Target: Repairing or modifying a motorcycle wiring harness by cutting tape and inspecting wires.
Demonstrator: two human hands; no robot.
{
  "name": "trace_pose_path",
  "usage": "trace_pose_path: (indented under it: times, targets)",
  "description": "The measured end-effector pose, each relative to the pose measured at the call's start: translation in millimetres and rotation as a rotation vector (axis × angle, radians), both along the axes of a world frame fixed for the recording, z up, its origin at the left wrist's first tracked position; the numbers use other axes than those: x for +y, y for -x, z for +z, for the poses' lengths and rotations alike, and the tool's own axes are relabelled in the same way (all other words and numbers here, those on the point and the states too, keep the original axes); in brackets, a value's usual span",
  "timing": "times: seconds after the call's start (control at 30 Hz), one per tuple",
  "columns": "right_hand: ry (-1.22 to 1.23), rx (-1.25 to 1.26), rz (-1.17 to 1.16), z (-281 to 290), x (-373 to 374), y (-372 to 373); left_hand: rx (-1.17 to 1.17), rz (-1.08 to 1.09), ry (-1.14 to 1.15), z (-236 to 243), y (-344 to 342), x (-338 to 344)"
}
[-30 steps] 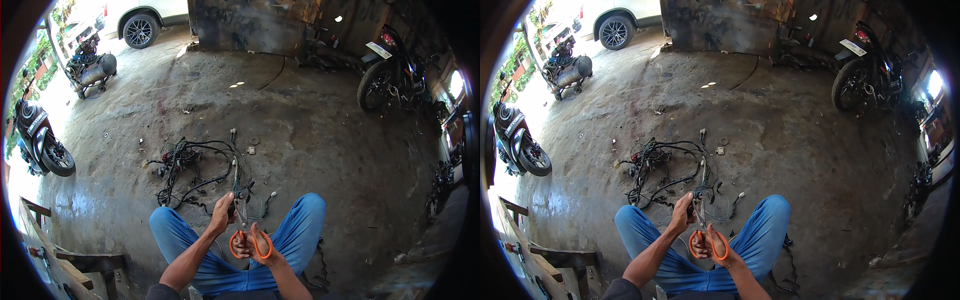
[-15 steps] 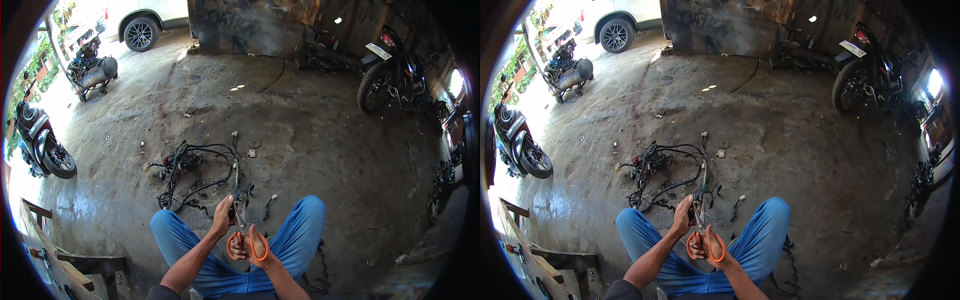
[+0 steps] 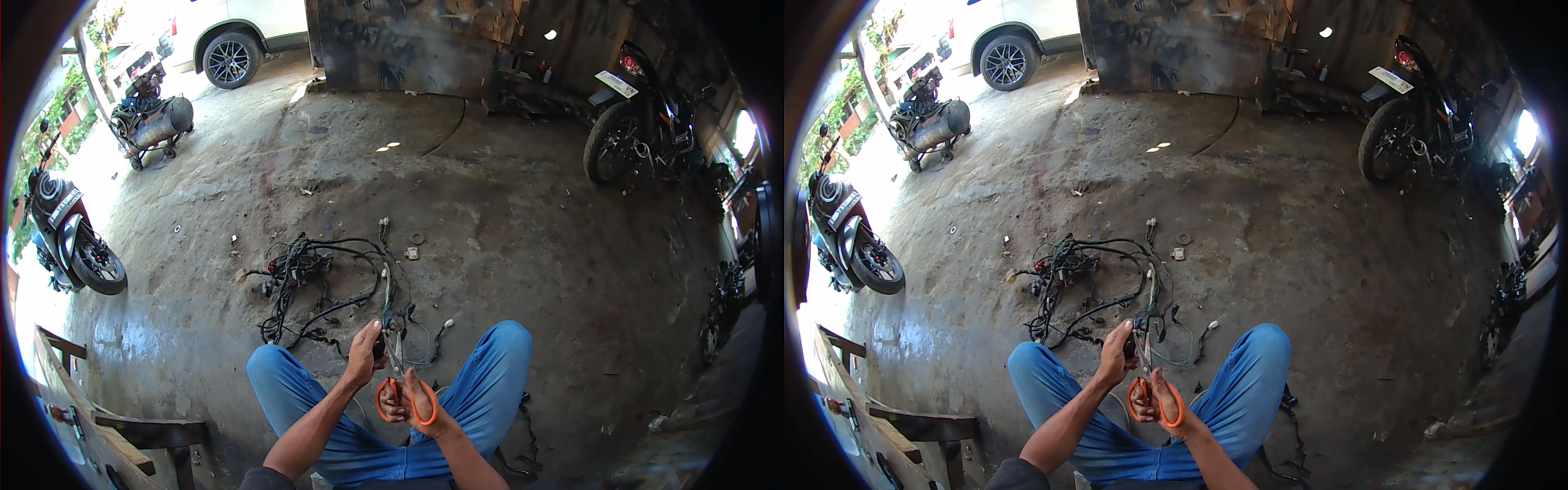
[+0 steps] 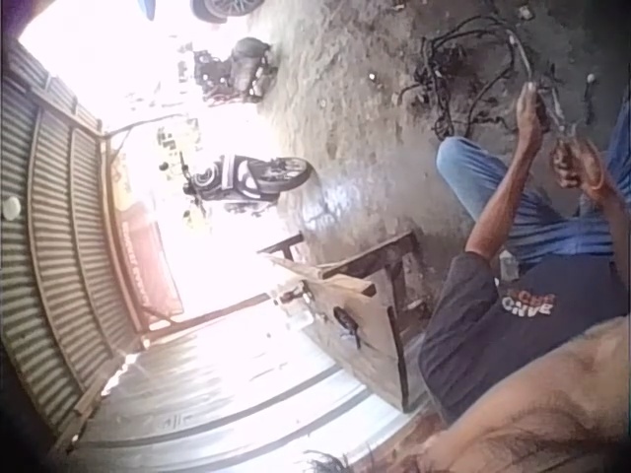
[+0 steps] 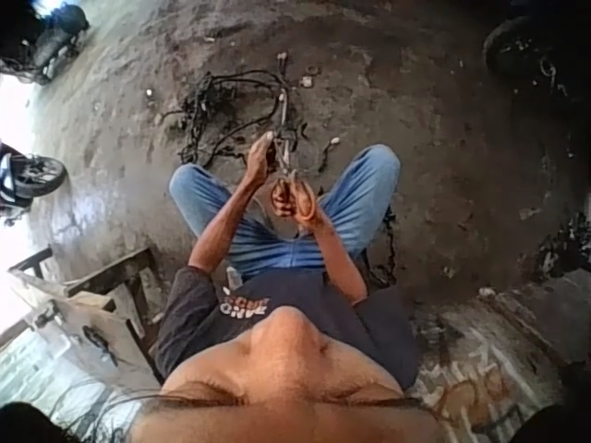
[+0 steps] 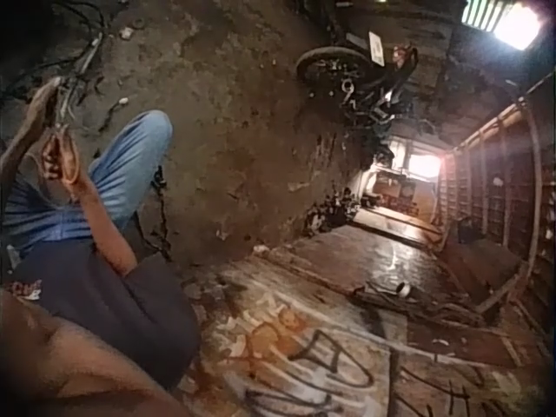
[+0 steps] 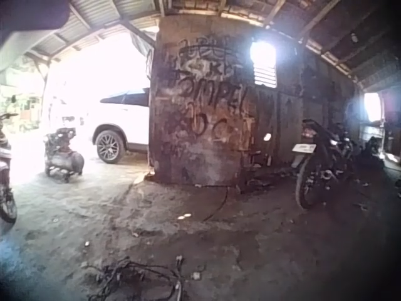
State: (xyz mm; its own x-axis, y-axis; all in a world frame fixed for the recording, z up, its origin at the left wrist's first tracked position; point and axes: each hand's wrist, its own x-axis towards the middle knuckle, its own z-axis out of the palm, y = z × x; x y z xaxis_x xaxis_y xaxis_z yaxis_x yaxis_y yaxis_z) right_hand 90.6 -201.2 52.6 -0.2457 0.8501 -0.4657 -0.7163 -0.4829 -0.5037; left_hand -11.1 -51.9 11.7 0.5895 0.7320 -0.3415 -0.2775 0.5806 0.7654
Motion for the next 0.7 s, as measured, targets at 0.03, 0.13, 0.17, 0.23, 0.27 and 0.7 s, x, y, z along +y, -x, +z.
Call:
trace_pose_path:
  times: [0.03, 0.13, 0.17, 0.23, 0.27, 0.7]
  targets:
    - [-0.001, -0.048, 0.005, 0.3, 0.2, -0.6, 0.000, 0.001, 0.000, 2.0, -0.4, 1.2]
    - [-0.022, -0.281, 0.023, 5.6, 2.7, -2.4, 0.001, -0.022, 0.000, 4.0, -1.3, 4.1]
    - [-0.021, -0.282, 0.024, 3.3, 2.4, -2.3, 0.003, -0.025, -0.030, 1.7, -2.1, 5.0]
    - [-0.024, 0.010, -0.009, -1.3, 4.3, -2.2, 0.005, -0.029, -0.060, -0.2, -2.1, 5.2]
    - [-0.025, 0.009, -0.010, 0.2, 4.8, -1.6, -0.012, -0.049, -0.063, -0.4, -0.9, 4.8]
    - [-0.189, -0.700, -0.098, -27.9, 2.0, -6.4, -0.058, -0.104, 0.085, 18.4, -7.4, 4.0]
